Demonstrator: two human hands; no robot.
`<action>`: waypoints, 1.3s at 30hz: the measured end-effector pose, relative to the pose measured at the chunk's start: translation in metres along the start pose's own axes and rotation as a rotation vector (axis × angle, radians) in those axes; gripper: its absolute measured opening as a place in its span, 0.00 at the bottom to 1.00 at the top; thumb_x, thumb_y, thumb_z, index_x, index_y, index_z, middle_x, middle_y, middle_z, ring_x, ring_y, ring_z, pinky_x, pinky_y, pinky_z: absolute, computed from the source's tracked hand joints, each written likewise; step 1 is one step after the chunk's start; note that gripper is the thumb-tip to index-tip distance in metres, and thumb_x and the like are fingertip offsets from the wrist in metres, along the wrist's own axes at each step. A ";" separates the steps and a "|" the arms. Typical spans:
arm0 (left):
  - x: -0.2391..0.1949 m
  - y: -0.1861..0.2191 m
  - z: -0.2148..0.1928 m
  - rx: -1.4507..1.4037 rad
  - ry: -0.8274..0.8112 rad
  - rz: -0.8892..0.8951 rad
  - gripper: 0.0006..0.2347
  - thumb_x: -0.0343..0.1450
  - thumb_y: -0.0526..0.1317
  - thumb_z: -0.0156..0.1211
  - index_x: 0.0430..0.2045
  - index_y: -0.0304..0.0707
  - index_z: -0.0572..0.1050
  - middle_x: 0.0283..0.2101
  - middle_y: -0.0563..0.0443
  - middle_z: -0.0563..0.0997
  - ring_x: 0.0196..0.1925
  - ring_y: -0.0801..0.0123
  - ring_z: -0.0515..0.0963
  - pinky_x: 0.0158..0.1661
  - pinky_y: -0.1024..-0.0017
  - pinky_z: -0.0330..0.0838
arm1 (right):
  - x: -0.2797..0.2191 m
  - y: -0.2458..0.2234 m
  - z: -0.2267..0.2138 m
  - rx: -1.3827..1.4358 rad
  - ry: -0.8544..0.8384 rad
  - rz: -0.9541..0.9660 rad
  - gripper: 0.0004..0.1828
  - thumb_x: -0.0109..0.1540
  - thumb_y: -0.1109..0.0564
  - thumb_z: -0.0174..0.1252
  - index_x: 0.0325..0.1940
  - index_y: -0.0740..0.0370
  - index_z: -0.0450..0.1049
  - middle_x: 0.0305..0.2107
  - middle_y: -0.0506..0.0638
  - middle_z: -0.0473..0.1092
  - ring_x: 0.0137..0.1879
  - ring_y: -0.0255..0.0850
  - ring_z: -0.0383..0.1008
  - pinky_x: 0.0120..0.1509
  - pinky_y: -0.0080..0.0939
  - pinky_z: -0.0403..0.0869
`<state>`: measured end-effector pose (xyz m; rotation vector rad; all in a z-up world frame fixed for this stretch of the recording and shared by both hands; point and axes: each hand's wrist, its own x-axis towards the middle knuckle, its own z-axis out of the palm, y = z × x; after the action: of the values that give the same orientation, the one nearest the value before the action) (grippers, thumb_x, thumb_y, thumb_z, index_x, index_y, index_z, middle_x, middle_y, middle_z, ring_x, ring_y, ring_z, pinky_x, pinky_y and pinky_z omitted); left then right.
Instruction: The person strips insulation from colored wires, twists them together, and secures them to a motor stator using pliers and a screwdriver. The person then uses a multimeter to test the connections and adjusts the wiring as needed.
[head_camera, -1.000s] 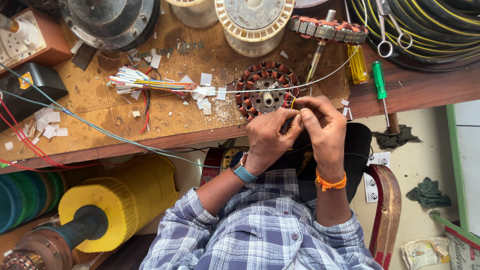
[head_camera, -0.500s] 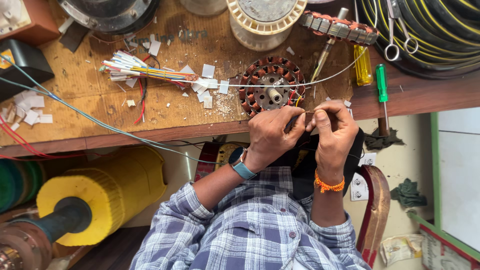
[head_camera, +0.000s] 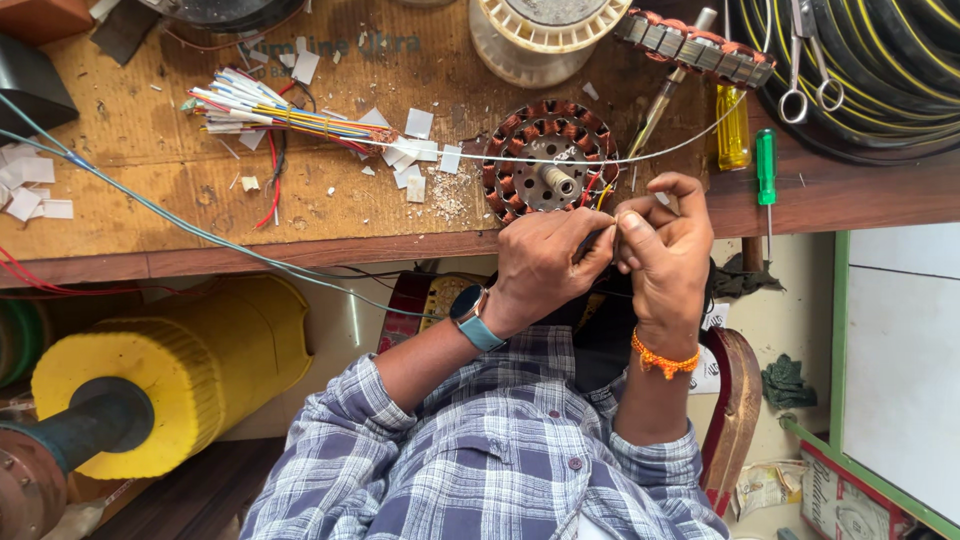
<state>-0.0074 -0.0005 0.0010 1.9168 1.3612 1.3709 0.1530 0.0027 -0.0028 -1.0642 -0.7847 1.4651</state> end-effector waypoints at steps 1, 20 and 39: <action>0.000 0.000 0.000 0.000 -0.002 0.000 0.04 0.71 0.37 0.67 0.33 0.41 0.76 0.27 0.51 0.79 0.29 0.62 0.82 0.32 0.65 0.73 | 0.001 0.000 -0.003 0.014 0.014 0.016 0.16 0.66 0.65 0.62 0.56 0.62 0.67 0.34 0.53 0.73 0.29 0.29 0.68 0.31 0.27 0.67; 0.003 -0.003 -0.011 -0.057 -0.129 -0.060 0.04 0.72 0.40 0.65 0.34 0.43 0.76 0.27 0.52 0.81 0.28 0.62 0.83 0.31 0.64 0.73 | 0.002 -0.006 -0.011 -0.944 -0.148 -0.614 0.06 0.64 0.64 0.68 0.43 0.67 0.77 0.37 0.53 0.76 0.43 0.42 0.78 0.48 0.36 0.76; 0.013 -0.011 -0.018 -0.076 -0.292 -0.227 0.07 0.68 0.44 0.64 0.31 0.44 0.77 0.23 0.47 0.80 0.26 0.55 0.82 0.28 0.58 0.73 | 0.006 -0.007 -0.012 -1.025 -0.224 -0.842 0.12 0.65 0.66 0.70 0.49 0.64 0.75 0.42 0.57 0.77 0.46 0.47 0.82 0.47 0.38 0.80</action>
<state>-0.0279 0.0119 0.0066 1.7683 1.3152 0.9779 0.1663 0.0084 -0.0020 -1.0503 -1.9659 0.3968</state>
